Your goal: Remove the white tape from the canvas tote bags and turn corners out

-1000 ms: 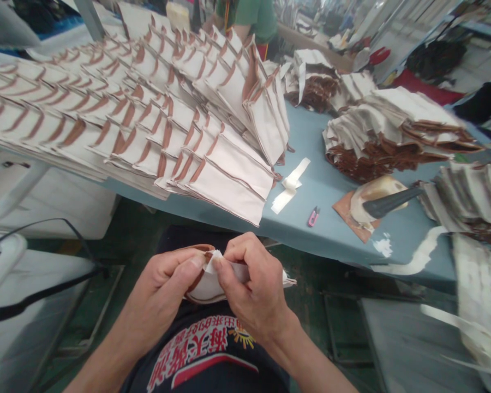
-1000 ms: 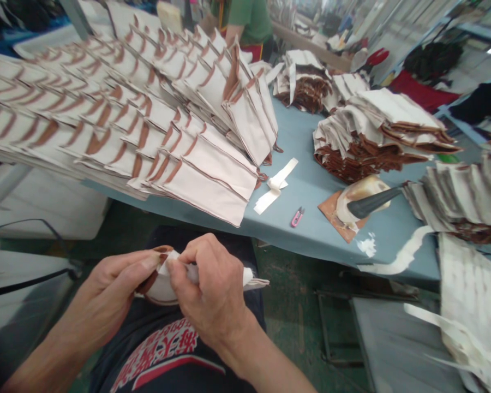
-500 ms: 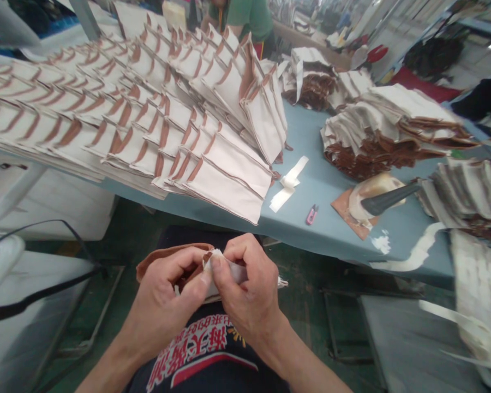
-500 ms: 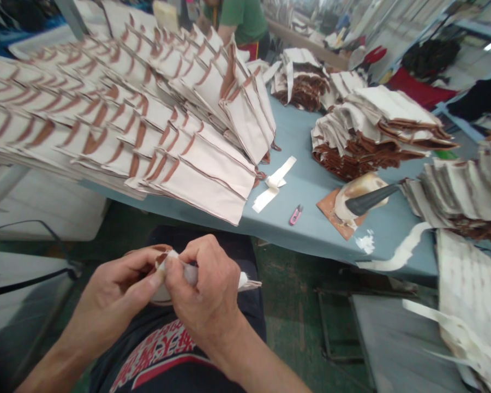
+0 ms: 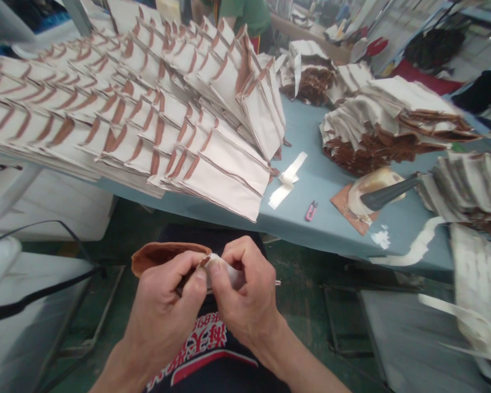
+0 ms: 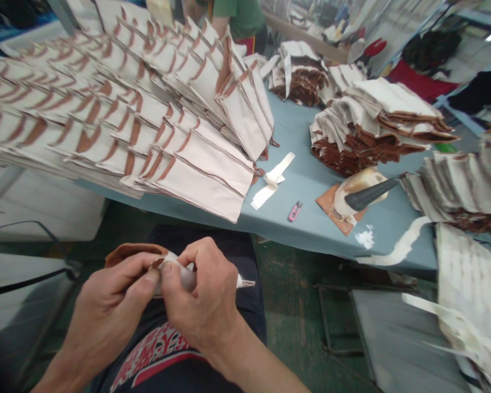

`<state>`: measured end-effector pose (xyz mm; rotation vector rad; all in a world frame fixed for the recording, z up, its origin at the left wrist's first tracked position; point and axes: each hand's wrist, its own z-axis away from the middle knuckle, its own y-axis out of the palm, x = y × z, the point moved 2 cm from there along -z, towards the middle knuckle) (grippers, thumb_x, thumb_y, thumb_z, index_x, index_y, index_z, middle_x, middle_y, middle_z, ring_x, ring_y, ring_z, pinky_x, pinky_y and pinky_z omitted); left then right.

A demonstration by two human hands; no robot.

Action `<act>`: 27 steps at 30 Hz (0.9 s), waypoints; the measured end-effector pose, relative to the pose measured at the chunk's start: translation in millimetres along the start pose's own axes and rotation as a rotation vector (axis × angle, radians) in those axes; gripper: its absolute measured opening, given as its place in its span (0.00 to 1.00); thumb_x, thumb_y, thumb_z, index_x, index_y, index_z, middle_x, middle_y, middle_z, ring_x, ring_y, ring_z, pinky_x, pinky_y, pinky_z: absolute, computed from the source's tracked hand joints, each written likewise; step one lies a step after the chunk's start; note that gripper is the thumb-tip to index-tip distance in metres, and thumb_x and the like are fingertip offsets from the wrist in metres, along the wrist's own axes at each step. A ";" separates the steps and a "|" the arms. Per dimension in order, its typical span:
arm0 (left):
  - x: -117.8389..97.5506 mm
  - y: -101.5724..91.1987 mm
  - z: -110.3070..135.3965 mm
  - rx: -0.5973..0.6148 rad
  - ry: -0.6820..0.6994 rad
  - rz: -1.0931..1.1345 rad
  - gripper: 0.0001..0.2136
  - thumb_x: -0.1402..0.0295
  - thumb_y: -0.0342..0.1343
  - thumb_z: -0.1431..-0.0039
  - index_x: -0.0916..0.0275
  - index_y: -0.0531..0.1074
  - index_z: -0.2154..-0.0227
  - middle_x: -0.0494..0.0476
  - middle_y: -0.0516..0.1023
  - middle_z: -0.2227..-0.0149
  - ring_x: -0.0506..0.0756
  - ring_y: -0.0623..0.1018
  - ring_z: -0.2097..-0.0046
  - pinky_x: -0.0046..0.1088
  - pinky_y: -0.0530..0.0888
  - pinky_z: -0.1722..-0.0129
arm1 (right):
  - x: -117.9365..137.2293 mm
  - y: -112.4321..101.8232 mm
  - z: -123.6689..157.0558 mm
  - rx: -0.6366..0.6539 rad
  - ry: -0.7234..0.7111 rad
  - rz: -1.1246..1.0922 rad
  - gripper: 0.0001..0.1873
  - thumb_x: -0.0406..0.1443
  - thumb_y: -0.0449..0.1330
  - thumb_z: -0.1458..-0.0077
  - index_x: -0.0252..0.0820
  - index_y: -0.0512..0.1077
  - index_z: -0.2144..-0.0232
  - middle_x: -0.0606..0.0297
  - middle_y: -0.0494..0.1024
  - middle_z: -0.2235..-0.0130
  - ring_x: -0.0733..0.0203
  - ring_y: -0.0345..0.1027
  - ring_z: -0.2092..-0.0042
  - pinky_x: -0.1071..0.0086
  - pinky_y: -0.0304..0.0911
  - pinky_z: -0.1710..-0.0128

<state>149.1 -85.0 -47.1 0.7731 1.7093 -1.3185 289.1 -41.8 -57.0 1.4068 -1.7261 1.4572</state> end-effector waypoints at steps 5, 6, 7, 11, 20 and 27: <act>1.6 -0.1 8.3 -0.032 0.053 -0.132 0.12 0.69 0.51 0.34 0.58 0.78 0.69 0.49 0.82 0.71 0.53 0.80 0.70 0.28 0.73 0.65 | 4.4 -8.2 -6.7 0.099 -0.011 0.124 0.12 0.38 0.63 0.37 0.43 0.67 0.72 0.70 0.68 0.73 0.65 0.61 0.72 0.68 0.54 0.69; 0.6 0.2 10.0 -0.055 0.045 -0.126 0.12 0.69 0.49 0.33 0.58 0.76 0.70 0.48 0.80 0.72 0.53 0.78 0.72 0.29 0.72 0.65 | 3.2 -8.9 -8.4 0.163 0.071 0.068 0.13 0.39 0.63 0.38 0.44 0.66 0.73 0.71 0.67 0.74 0.65 0.60 0.73 0.68 0.53 0.70; -0.9 0.8 11.5 -0.072 0.032 -0.111 0.13 0.69 0.48 0.33 0.57 0.75 0.71 0.47 0.77 0.74 0.53 0.76 0.73 0.30 0.70 0.66 | 1.5 -8.7 -9.5 0.244 0.167 -0.024 0.15 0.41 0.63 0.38 0.44 0.66 0.73 0.72 0.66 0.75 0.65 0.59 0.73 0.69 0.53 0.71; -3.6 4.8 15.7 -0.060 -0.075 0.022 0.14 0.66 0.46 0.33 0.56 0.68 0.76 0.46 0.69 0.78 0.52 0.69 0.76 0.31 0.66 0.70 | -4.7 -4.1 -6.9 0.472 0.412 -0.369 0.18 0.47 0.62 0.37 0.45 0.63 0.72 0.75 0.64 0.76 0.67 0.56 0.75 0.73 0.53 0.75; 15.4 2.1 19.0 0.096 -0.144 0.291 0.16 0.63 0.51 0.32 0.58 0.70 0.76 0.46 0.68 0.77 0.51 0.66 0.76 0.29 0.62 0.75 | -6.9 -4.5 -3.3 0.601 0.306 -0.390 0.19 0.48 0.57 0.33 0.46 0.59 0.71 0.75 0.62 0.74 0.66 0.54 0.72 0.72 0.53 0.73; 17.4 0.4 17.8 0.236 -0.133 0.341 0.16 0.59 0.53 0.32 0.59 0.68 0.75 0.46 0.68 0.77 0.50 0.63 0.76 0.26 0.60 0.77 | -8.7 -8.7 -21.8 0.722 0.014 -0.213 0.16 0.39 0.50 0.31 0.47 0.54 0.73 0.75 0.57 0.75 0.66 0.52 0.75 0.70 0.48 0.72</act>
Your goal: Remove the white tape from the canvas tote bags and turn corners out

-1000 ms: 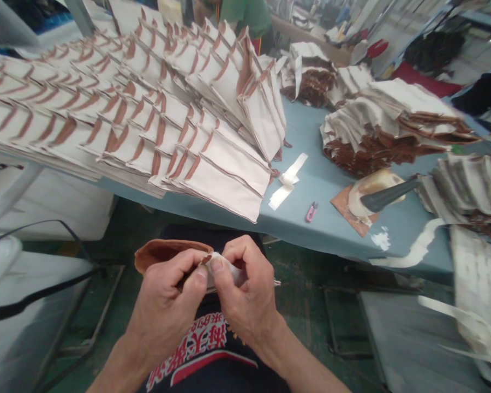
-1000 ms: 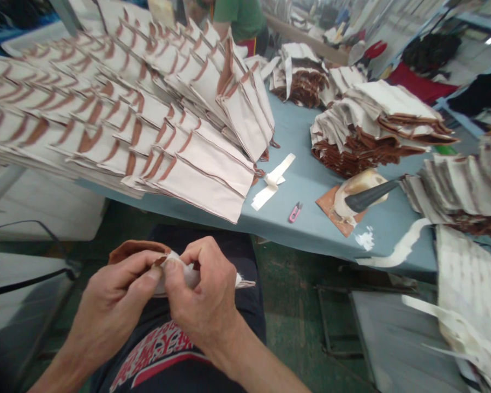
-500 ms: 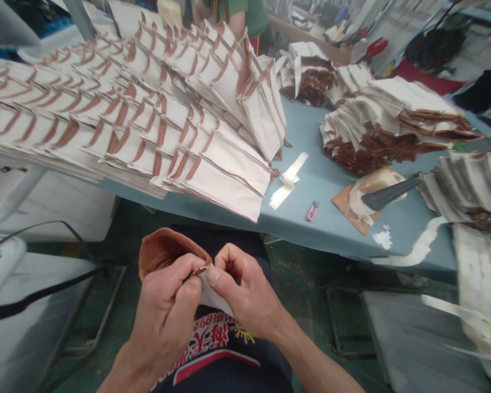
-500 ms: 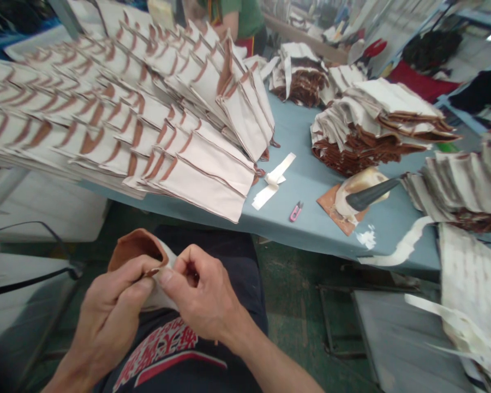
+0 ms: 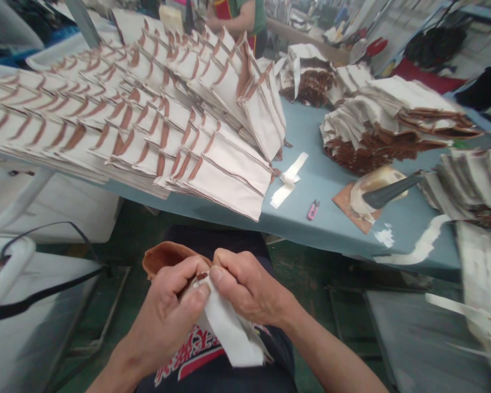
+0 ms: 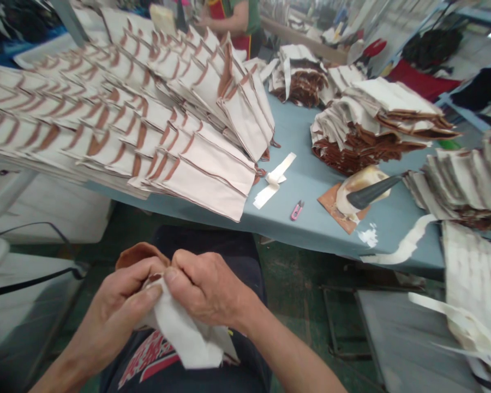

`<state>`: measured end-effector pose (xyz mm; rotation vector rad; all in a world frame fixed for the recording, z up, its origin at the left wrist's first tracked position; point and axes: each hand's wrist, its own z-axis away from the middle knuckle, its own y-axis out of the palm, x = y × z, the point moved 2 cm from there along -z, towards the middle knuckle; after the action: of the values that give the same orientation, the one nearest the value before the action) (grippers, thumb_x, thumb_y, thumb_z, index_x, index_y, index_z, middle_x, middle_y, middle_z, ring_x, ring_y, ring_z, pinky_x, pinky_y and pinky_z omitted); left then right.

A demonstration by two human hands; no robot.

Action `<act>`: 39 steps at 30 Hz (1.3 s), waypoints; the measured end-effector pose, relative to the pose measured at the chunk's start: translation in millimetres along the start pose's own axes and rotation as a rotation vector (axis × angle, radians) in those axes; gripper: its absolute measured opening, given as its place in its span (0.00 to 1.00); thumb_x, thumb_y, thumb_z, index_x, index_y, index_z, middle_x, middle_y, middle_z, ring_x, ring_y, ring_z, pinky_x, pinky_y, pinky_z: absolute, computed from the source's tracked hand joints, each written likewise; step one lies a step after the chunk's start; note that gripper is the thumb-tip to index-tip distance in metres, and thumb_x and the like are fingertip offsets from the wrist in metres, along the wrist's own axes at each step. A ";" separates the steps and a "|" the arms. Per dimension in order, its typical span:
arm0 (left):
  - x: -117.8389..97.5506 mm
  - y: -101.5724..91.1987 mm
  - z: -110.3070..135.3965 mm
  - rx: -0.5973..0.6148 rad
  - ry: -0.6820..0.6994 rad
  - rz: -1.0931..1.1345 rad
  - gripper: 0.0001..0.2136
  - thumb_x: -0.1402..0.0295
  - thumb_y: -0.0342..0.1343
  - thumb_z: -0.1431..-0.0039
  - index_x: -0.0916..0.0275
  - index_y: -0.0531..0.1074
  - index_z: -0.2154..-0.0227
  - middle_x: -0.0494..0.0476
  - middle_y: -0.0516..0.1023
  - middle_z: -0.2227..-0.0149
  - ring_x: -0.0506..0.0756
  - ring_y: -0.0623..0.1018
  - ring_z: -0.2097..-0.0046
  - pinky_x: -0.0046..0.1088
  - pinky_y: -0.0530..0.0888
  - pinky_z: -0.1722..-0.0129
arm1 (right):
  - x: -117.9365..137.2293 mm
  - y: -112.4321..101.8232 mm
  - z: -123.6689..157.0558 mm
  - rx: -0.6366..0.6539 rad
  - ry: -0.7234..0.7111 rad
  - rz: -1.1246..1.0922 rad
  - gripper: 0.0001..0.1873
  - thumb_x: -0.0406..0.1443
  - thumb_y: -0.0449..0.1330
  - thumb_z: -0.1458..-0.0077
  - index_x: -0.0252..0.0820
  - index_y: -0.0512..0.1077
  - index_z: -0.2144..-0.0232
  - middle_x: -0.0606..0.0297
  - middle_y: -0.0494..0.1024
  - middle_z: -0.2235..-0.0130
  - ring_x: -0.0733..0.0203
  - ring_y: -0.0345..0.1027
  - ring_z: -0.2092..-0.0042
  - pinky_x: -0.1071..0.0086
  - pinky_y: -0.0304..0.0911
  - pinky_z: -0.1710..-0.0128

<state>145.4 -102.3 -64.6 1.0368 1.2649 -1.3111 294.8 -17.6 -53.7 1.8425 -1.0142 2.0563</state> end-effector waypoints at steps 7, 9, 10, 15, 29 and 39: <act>2.5 -4.2 0.7 -0.003 -0.084 0.090 0.16 0.56 0.55 0.34 0.60 0.70 0.74 0.47 0.68 0.74 0.49 0.64 0.74 0.25 0.62 0.75 | -9.2 2.0 -8.4 -0.060 -0.281 0.393 0.18 0.38 0.48 0.27 0.47 0.57 0.73 0.74 0.63 0.76 0.65 0.56 0.76 0.67 0.47 0.72; 0.1 -9.6 -0.1 -0.023 -0.093 0.053 0.16 0.56 0.56 0.35 0.60 0.71 0.74 0.46 0.67 0.75 0.49 0.64 0.74 0.24 0.62 0.75 | -10.9 1.1 -10.7 -0.098 -0.355 0.436 0.20 0.38 0.48 0.25 0.46 0.61 0.73 0.72 0.67 0.76 0.64 0.60 0.76 0.68 0.50 0.72; -1.4 -12.7 -0.7 -0.020 -0.090 0.029 0.16 0.56 0.57 0.35 0.60 0.71 0.75 0.46 0.67 0.74 0.49 0.65 0.74 0.23 0.62 0.76 | -11.1 -0.1 -11.6 -0.120 -0.386 0.435 0.20 0.39 0.48 0.24 0.46 0.63 0.72 0.71 0.69 0.76 0.64 0.62 0.75 0.69 0.52 0.72; -12.3 -29.1 -3.4 0.091 -0.002 -0.095 0.13 0.62 0.56 0.33 0.60 0.80 0.69 0.49 0.78 0.71 0.50 0.74 0.72 0.20 0.67 0.74 | 0.6 -13.4 -12.1 -0.309 -0.433 0.180 0.17 0.43 0.50 0.24 0.44 0.70 0.64 0.63 0.79 0.67 0.61 0.74 0.66 0.69 0.67 0.62; -33.8 -36.9 -1.5 -0.148 0.318 -0.389 0.12 0.74 0.52 0.40 0.60 0.78 0.75 0.43 0.77 0.80 0.45 0.73 0.81 0.17 0.65 0.79 | 24.4 -16.5 -37.2 0.175 -0.398 0.498 0.13 0.46 0.62 0.40 0.43 0.70 0.68 0.67 0.78 0.72 0.61 0.70 0.71 0.68 0.55 0.70; -21.3 -37.3 -7.0 -0.110 0.277 -0.574 0.14 0.71 0.51 0.36 0.61 0.72 0.78 0.44 0.73 0.81 0.47 0.72 0.78 0.20 0.65 0.77 | 40.0 -18.0 -41.8 0.279 -0.109 0.458 0.04 0.32 0.61 0.49 0.42 0.68 0.73 0.67 0.78 0.71 0.64 0.64 0.69 0.69 0.52 0.67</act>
<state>111.0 -95.1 -39.1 0.8222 1.9210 -1.5287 263.5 9.4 -9.4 2.0213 -1.3419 2.4869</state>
